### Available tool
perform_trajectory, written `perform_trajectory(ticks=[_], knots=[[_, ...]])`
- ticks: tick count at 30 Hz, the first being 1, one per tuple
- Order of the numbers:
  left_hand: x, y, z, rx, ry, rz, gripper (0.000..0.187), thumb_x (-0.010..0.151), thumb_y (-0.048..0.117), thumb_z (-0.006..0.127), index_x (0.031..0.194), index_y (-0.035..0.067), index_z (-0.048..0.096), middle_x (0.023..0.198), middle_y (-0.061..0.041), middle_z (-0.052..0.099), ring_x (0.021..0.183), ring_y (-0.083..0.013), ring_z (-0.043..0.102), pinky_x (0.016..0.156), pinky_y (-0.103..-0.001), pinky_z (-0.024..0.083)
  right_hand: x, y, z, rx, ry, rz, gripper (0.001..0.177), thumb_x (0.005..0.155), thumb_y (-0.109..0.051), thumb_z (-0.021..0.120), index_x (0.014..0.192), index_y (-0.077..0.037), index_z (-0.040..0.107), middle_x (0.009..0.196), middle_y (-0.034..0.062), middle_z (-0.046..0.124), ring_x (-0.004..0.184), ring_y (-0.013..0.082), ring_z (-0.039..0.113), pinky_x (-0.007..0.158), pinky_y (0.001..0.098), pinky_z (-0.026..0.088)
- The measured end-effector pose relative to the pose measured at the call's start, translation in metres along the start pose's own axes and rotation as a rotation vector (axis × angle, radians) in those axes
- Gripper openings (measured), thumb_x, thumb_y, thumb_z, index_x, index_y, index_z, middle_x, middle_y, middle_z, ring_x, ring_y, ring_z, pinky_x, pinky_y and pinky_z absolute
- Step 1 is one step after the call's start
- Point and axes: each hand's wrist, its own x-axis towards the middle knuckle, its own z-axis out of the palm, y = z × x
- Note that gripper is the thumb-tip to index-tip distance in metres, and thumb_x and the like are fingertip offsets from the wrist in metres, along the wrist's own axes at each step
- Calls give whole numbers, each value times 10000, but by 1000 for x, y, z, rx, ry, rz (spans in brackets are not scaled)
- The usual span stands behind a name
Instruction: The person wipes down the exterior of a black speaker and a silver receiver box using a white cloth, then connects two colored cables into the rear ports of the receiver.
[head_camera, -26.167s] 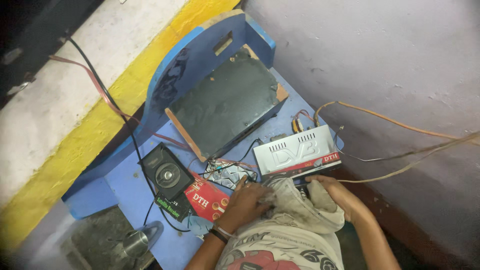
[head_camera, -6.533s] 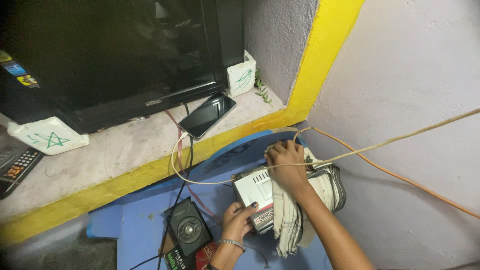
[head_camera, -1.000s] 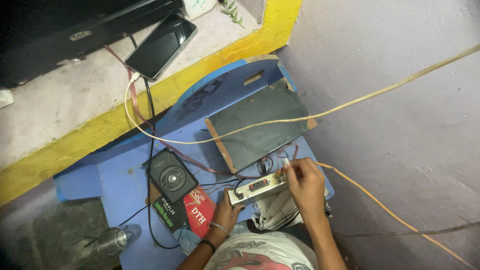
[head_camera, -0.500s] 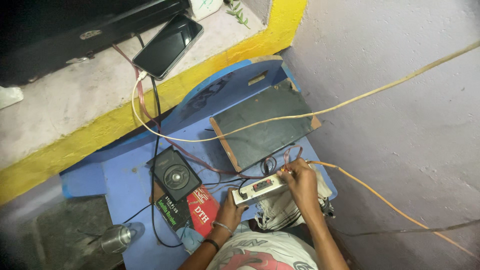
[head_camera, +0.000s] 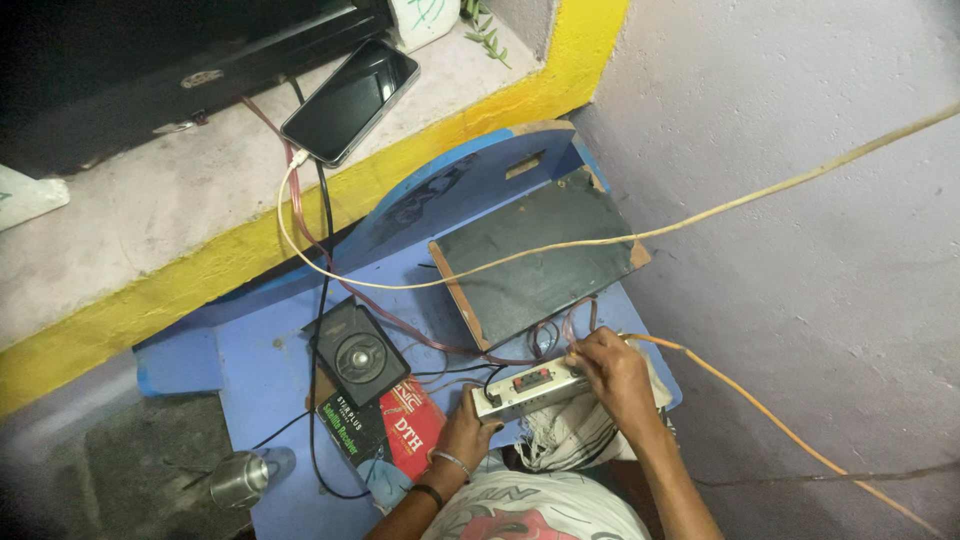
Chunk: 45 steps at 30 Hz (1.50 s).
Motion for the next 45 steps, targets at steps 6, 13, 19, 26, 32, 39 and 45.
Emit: perform_trajectory(ticks=[6, 13, 19, 26, 32, 39, 45], knots=[[0, 1, 1, -17, 4, -6, 708, 833, 150, 779, 1365, 72, 318, 1156, -233, 646, 1097, -446, 625, 851, -493, 522, 3, -4, -6, 74, -10, -117, 186, 818, -101, 765, 985, -21, 769, 881, 73, 703, 745, 196, 693, 653, 339, 538], [0, 0, 2, -22, 0, 50, 645, 824, 136, 784, 1327, 71, 384, 1161, -227, 677, 1117, -438, 642, 861, -475, 531, 4, -11, -1, -32, 100, 195, 201, 766, -131, 831, 923, -14, 787, 839, 133, 716, 719, 263, 673, 670, 377, 514], [6, -2, 4, -8, 16, 28, 781, 815, 127, 783, 1395, 1, 275, 1196, -265, 629, 1134, -454, 608, 877, -477, 516, 11, 1, -21, -4, -63, 275, 253, 762, -124, 791, 1005, -51, 778, 858, 135, 740, 736, 269, 722, 701, 383, 548], [3, 1, 5, 6, 28, 38, 716, 817, 138, 796, 1352, 26, 335, 1167, -264, 645, 1124, -457, 614, 879, -482, 515, 7, -16, -14, -196, -90, 255, 187, 812, -148, 771, 975, -57, 767, 941, 105, 703, 849, 315, 679, 734, 433, 510], [1, 3, 1, -28, 34, 33, 737, 832, 159, 785, 1382, 7, 319, 1166, -258, 659, 1103, -453, 634, 849, -482, 533, 11, -36, -15, -134, 64, 120, 153, 868, -112, 707, 995, -31, 737, 937, 102, 683, 824, 318, 682, 741, 420, 517], [6, -8, 8, 100, 36, 26, 971, 814, 198, 823, 1471, -92, 169, 1183, -311, 615, 1103, -463, 618, 881, -474, 533, 34, -49, -58, -247, -113, 25, 188, 822, -115, 731, 1003, -76, 764, 1019, 83, 727, 867, 325, 713, 726, 427, 546], [3, -10, 10, 8, 12, 44, 930, 836, 183, 792, 1499, -65, 189, 1199, -282, 643, 1143, -444, 620, 909, -462, 525, 19, -29, -48, -282, -222, 225, 200, 812, -217, 732, 960, -98, 794, 1017, 78, 748, 885, 311, 717, 769, 449, 541]])
